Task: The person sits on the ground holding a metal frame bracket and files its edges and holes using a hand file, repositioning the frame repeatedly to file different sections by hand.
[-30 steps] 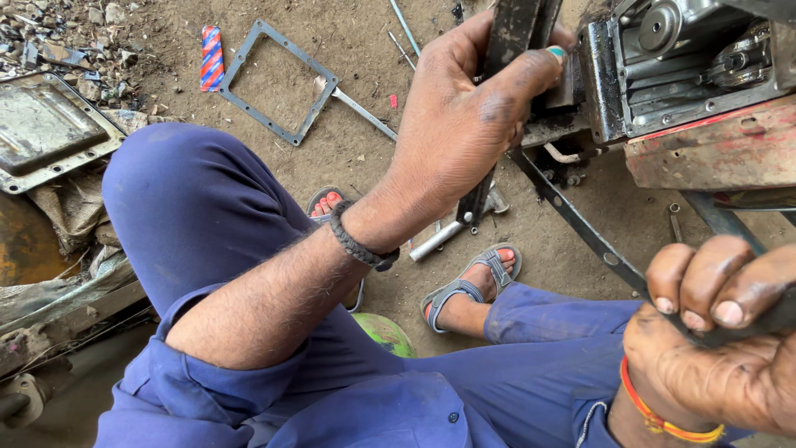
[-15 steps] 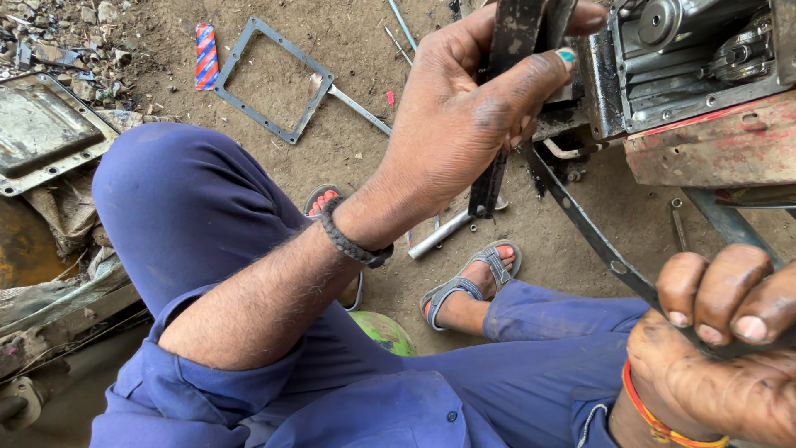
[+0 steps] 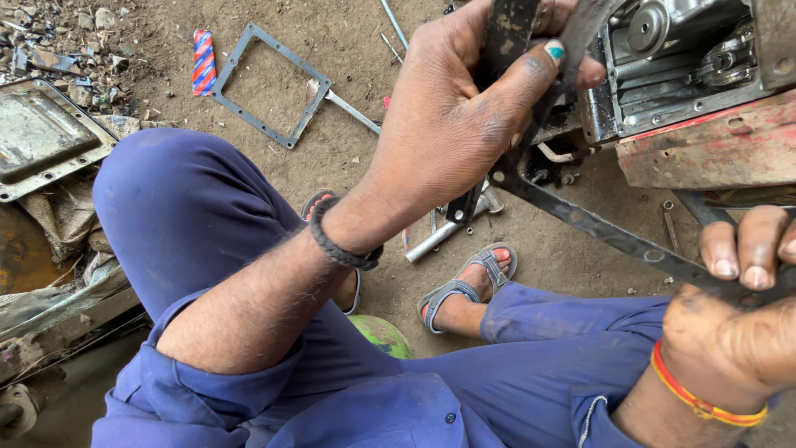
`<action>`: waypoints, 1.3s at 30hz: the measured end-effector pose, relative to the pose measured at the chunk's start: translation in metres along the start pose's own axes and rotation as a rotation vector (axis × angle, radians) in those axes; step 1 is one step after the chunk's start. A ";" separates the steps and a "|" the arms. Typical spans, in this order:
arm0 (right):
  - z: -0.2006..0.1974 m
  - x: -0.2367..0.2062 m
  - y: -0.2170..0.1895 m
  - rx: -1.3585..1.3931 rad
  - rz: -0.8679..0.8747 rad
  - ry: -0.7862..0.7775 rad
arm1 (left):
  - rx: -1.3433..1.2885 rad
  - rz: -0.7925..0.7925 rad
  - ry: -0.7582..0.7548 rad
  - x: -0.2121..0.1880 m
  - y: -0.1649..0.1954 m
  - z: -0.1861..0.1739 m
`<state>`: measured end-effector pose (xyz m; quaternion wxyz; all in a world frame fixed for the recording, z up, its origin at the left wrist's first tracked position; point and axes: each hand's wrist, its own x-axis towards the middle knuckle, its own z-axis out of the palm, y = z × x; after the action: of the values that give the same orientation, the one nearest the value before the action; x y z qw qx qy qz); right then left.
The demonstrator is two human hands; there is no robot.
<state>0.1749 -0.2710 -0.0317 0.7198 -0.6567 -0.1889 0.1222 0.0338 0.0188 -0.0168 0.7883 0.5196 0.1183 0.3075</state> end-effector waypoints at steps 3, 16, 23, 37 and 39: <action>0.007 0.004 -0.006 0.018 0.043 -0.022 | 0.042 0.091 -0.034 -0.002 0.007 -0.002; 0.025 0.022 -0.010 0.014 0.157 -0.219 | 0.281 0.326 0.054 -0.039 0.019 0.023; 0.015 0.020 -0.026 0.378 0.229 -0.280 | 0.402 0.297 -0.044 -0.022 0.025 -0.001; 0.058 -0.022 -0.034 -0.350 -0.215 -0.222 | 0.376 0.360 0.249 -0.012 -0.010 -0.034; 0.057 -0.022 -0.032 -0.479 -0.286 -0.236 | 0.275 0.362 0.191 -0.018 -0.001 -0.037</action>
<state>0.1283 -0.2322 0.0014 0.5276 -0.7556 -0.3853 0.0472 0.0017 0.0354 -0.0364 0.6274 0.6033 0.1378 0.4726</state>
